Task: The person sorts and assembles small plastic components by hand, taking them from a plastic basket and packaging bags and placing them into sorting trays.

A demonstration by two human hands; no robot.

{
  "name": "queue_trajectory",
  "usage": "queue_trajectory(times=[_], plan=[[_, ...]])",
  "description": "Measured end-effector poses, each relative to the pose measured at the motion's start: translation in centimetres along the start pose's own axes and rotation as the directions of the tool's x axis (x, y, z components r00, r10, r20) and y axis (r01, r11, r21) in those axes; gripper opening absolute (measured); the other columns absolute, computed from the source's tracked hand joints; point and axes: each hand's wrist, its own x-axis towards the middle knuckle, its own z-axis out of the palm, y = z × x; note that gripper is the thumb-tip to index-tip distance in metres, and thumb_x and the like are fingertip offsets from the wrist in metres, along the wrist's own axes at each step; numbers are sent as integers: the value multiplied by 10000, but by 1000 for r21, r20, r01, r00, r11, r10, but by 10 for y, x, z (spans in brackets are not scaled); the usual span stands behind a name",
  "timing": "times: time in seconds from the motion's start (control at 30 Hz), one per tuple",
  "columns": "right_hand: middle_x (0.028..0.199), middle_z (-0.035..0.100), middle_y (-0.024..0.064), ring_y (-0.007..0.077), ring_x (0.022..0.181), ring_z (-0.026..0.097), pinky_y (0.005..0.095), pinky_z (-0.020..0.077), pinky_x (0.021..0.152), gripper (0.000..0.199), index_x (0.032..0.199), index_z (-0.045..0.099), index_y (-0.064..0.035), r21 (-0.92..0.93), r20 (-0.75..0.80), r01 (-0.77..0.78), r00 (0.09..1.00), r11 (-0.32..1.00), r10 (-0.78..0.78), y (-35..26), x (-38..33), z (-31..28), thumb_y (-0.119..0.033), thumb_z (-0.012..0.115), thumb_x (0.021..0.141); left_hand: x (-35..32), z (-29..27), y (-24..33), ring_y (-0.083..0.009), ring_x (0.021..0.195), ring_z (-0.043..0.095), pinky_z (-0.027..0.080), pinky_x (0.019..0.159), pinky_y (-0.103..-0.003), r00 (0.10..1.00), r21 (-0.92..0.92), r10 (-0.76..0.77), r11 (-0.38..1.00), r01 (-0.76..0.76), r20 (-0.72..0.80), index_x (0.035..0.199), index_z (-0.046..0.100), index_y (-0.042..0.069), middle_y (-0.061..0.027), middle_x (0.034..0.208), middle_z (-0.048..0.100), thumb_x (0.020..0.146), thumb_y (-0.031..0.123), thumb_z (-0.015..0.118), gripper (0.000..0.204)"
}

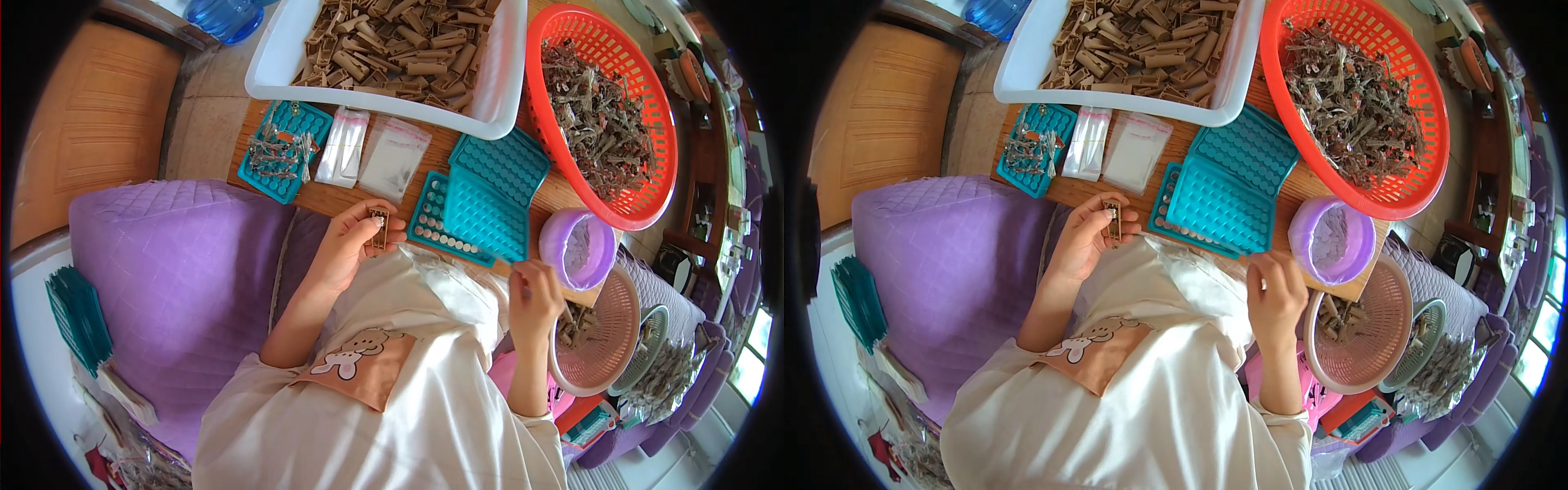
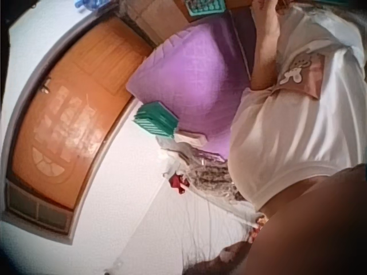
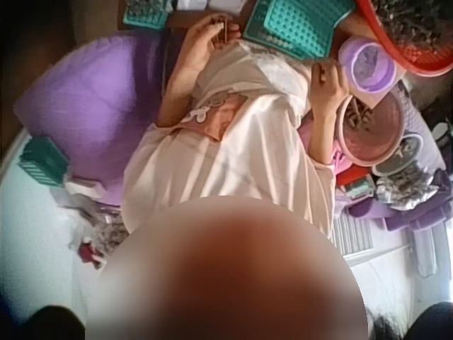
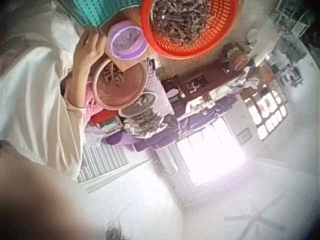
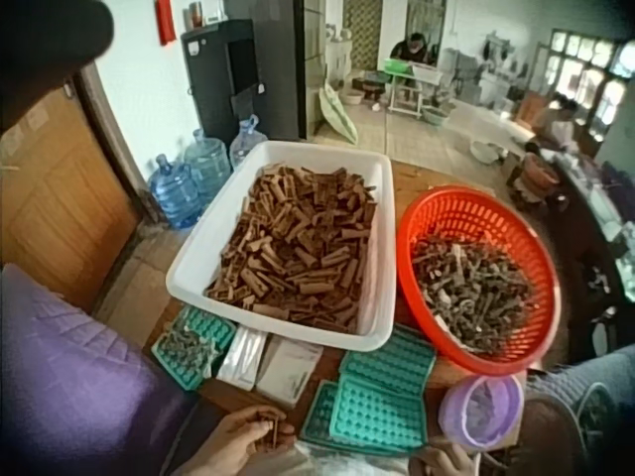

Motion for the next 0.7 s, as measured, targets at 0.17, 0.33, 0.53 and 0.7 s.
queue_trajectory(times=[0.17,0.33,0.53,0.7], plan=[[710,563,87,126,530,511,216,398,467,129,753,555,-7,128,-194,-70,976,989,94,-12,20,-21,88,580,670,-2,2,1,-179,800,601,503,661,-258,1000,-12,5,1000,-5,-5,1015,487,41,-88,894,585,826,131,435,216],[711,563,70,105,525,501,208,398,477,129,769,555,-3,29,-197,-43,979,999,48,-6,30,-21,93,562,684,-3,0,1,-183,795,604,506,660,-258,1000,-27,18,999,-18,-3,1013,486,31,-90,886,585,825,127,431,218],[755,570,107,233,605,550,300,444,546,89,789,561,-12,-158,-159,-15,987,987,-11,-5,39,-8,35,558,714,-3,1,-1,-186,791,604,507,657,-261,1000,-12,19,1000,-19,-10,1012,487,31,-88,882,585,822,127,437,219],[884,556,141,300,696,564,336,458,586,193,906,548,-19,-229,-22,-7,1000,973,2,2,53,22,28,525,721,-3,6,-1,-188,792,604,507,654,-263,1000,4,11,1000,-12,14,1008,488,34,-87,883,586,821,129,437,216]])
